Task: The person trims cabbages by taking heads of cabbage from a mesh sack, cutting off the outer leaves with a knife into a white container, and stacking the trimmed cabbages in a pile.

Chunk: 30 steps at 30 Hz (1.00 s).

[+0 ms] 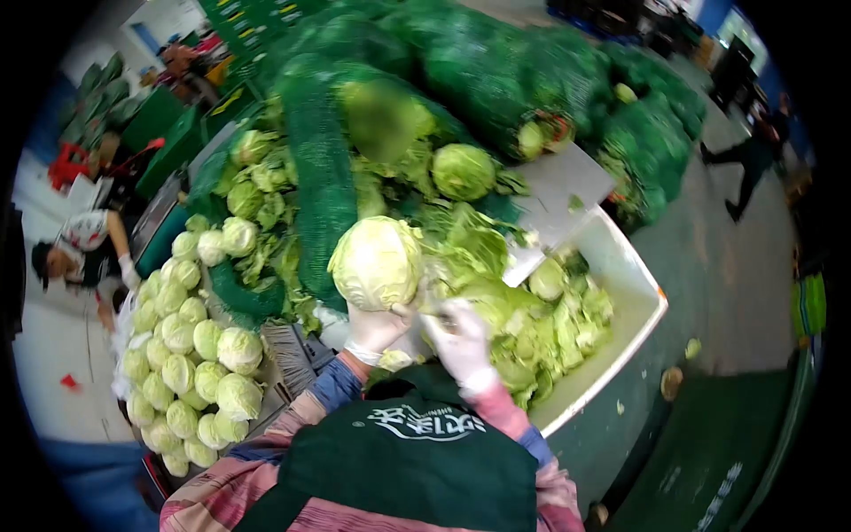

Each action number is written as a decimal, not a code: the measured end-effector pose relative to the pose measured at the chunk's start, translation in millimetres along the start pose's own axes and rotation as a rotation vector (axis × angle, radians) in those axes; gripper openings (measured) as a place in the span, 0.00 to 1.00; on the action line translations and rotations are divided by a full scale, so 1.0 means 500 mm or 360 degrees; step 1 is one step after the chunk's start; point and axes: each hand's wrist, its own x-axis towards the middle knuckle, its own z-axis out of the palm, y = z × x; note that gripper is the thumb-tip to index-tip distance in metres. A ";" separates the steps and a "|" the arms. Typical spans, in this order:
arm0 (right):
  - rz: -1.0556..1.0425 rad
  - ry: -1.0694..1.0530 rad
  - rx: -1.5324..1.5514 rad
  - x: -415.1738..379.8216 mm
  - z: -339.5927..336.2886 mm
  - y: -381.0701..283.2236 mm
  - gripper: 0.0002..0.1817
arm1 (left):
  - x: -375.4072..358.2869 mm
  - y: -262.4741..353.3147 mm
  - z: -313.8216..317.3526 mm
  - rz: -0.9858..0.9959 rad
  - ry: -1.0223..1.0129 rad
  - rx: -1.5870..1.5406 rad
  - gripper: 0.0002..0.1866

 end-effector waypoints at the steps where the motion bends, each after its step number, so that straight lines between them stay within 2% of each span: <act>1: 0.0196 0.0124 -0.0008 -0.010 -0.017 0.025 0.12 | 0.002 0.022 -0.003 0.0055 -0.0038 -0.0076 0.46; 2: 0.0392 0.0234 -0.0012 -0.023 -0.043 0.064 0.09 | -0.008 0.044 0.015 0.0133 -0.0076 -0.0050 0.46; 3: 0.0806 0.0303 0.0118 -0.046 -0.076 0.132 0.08 | -0.023 0.068 0.037 0.0241 -0.0082 0.0120 0.46; 4: 0.0966 0.0314 0.0081 -0.065 -0.117 0.178 0.09 | -0.041 0.092 0.057 0.0346 -0.0073 0.0287 0.45; 5: 0.1010 0.0403 0.0082 -0.106 -0.150 0.262 0.10 | -0.064 0.146 0.062 0.0342 -0.0237 0.0313 0.48; 6: 0.1115 0.0515 0.0074 -0.128 -0.174 0.277 0.11 | -0.092 0.184 0.089 0.0452 -0.0259 0.0456 0.47; 8: 0.1218 0.0502 0.0140 -0.165 -0.207 0.311 0.11 | -0.160 0.265 0.143 0.0900 -0.0125 0.0827 0.47; 9: 0.1250 0.0471 0.0167 -0.174 -0.206 0.302 0.11 | -0.194 0.310 0.169 0.0941 -0.0130 0.0838 0.47; 12: 0.1308 0.0394 0.0166 -0.187 -0.174 0.288 0.11 | -0.303 0.451 0.227 0.1613 0.0222 0.1386 0.42; 14: 0.1324 0.0350 0.0141 -0.190 -0.148 0.286 0.12 | -0.388 0.545 0.238 0.1847 0.0703 0.1326 0.44; 15: 0.1366 0.0289 0.0148 -0.188 -0.134 0.282 0.12 | -0.427 0.597 0.235 0.1912 0.0765 0.1244 0.44; 16: 0.1414 0.0228 0.0153 -0.185 -0.119 0.274 0.11 | -0.473 0.645 0.237 0.1960 0.0964 0.1237 0.43; 18: 0.1389 0.0219 0.0137 -0.178 -0.093 0.260 0.11 | -0.544 0.705 0.253 0.2343 0.1517 0.1454 0.46; 20: 0.1411 0.0166 0.0104 -0.189 -0.086 0.256 0.12 | -0.671 0.880 0.208 0.3100 0.2015 0.2067 0.57; 22: 0.1496 0.0185 0.0047 -0.176 -0.076 0.241 0.10 | -0.718 0.856 0.242 0.3149 0.3035 0.2775 0.62; 23: 0.1293 0.0057 -0.0130 -0.189 -0.078 0.275 0.09 | -0.754 0.856 0.249 0.2973 0.3654 0.3286 0.61; 24: 0.1103 -0.0069 -0.0316 -0.208 -0.087 0.286 0.09 | -0.755 0.818 0.279 0.2396 0.4044 0.3394 0.60; 25: 0.1137 -0.0020 -0.0246 -0.194 -0.073 0.250 0.09 | -0.773 0.819 0.293 0.2056 0.4080 0.3341 0.58; 26: 0.1164 0.0028 -0.0174 -0.158 -0.048 0.209 0.09 | -0.803 0.828 0.292 0.1928 0.4024 0.3477 0.57; 27: 0.1189 -0.0008 -0.0203 -0.138 -0.037 0.187 0.10 | -0.825 0.838 0.290 0.1858 0.4022 0.3345 0.54; 29: 0.1190 -0.0041 -0.0224 -0.124 -0.017 0.177 0.10 | -0.920 0.962 0.258 0.1613 0.4535 0.2966 0.48; 30: 0.1155 -0.0050 -0.0218 -0.120 -0.008 0.181 0.11 | -0.879 0.966 0.273 0.1591 0.4472 0.3067 0.48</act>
